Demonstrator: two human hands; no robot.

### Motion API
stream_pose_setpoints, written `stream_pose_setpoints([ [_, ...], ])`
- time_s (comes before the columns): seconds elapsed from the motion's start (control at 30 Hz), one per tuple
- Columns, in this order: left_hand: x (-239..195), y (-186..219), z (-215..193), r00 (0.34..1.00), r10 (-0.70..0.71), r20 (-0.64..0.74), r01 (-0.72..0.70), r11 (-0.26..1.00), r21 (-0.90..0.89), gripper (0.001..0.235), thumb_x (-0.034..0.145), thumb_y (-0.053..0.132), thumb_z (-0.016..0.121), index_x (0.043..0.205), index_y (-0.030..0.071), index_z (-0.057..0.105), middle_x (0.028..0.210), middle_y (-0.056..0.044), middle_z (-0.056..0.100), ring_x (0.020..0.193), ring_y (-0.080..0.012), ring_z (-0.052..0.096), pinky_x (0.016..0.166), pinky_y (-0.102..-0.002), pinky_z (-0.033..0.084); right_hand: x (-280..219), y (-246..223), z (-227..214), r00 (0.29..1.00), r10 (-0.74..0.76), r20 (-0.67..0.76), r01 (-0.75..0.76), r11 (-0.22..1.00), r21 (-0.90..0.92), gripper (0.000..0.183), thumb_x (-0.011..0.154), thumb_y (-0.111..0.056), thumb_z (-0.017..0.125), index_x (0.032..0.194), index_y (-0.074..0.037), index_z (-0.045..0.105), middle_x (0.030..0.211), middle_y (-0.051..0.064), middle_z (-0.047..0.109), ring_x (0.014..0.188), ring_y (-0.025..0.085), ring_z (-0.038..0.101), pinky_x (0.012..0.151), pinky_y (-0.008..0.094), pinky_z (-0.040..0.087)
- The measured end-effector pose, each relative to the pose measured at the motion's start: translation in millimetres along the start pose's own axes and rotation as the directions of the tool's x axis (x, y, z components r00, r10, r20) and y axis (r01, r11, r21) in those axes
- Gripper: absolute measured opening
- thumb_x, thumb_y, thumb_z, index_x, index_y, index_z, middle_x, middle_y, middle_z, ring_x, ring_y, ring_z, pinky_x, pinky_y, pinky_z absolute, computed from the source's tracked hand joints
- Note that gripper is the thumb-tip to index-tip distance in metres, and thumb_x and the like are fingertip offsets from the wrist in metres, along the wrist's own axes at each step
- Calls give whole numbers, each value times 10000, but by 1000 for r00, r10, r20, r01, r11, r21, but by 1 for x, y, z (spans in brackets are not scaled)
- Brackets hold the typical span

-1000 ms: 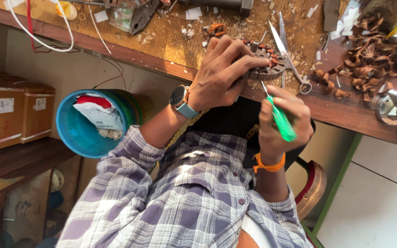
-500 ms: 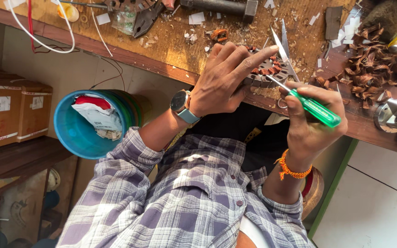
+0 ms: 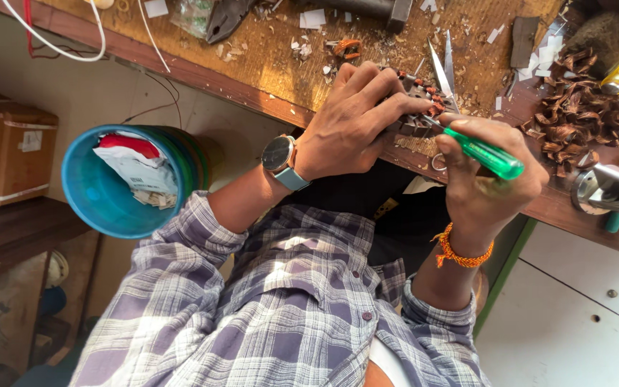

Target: The person cuts small white paper pieces with scissors, folds them, and inserts them into slots on a circular stator core. They use a screwdriver to press the paper into place and repeat the process for multiple slots.

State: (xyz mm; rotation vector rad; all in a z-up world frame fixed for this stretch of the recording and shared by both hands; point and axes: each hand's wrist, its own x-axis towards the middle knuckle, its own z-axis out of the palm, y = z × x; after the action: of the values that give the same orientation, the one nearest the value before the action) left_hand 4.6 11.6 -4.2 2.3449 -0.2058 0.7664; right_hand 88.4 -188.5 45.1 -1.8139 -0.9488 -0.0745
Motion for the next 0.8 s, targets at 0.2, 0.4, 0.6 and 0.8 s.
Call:
stream_pose_setpoints([
  [0.2, 7, 6, 0, 1000, 30, 2, -30, 999, 36, 503, 908, 111, 726, 1380, 174, 565, 1182, -47, 547, 1137, -263, 515, 953, -426, 372, -9, -3, 7, 960, 238, -149, -200, 952, 230, 273, 1026, -178, 829, 1112, 24, 666, 1075, 165, 764, 976, 183, 747, 835, 246, 584],
  [0.4, 6, 3, -1, 998, 23, 61, -27, 998, 53, 517, 917, 114, 757, 1394, 183, 569, 1175, -47, 550, 1120, -246, 522, 941, -425, 362, -15, 12, 5, 937, 323, -134, -232, 859, 456, 294, 1082, -162, 822, 1168, 33, 620, 1085, 186, 733, 1003, 217, 753, 927, 319, 654],
  [0.6, 5, -9, -3, 980, 118, 162, -123, 992, 17, 667, 974, 127, 801, 1566, 176, 499, 1198, -16, 561, 1148, -232, 531, 1005, -405, 416, -18, 22, -11, 931, 299, -209, -137, 818, 558, 289, 1024, -174, 802, 1161, 14, 630, 1051, 171, 732, 911, 222, 754, 773, 324, 652],
  [0.8, -8, -36, 11, 991, 135, -1, -135, 991, 18, 685, 818, 99, 807, 1435, 125, 511, 1283, -89, 590, 1221, -301, 567, 1088, -439, 500, 2, 57, -54, 832, 517, 200, -488, 854, -179, 229, 1027, -122, 790, 1185, 27, 716, 945, 127, 723, 810, 152, 655, 713, 272, 532],
])
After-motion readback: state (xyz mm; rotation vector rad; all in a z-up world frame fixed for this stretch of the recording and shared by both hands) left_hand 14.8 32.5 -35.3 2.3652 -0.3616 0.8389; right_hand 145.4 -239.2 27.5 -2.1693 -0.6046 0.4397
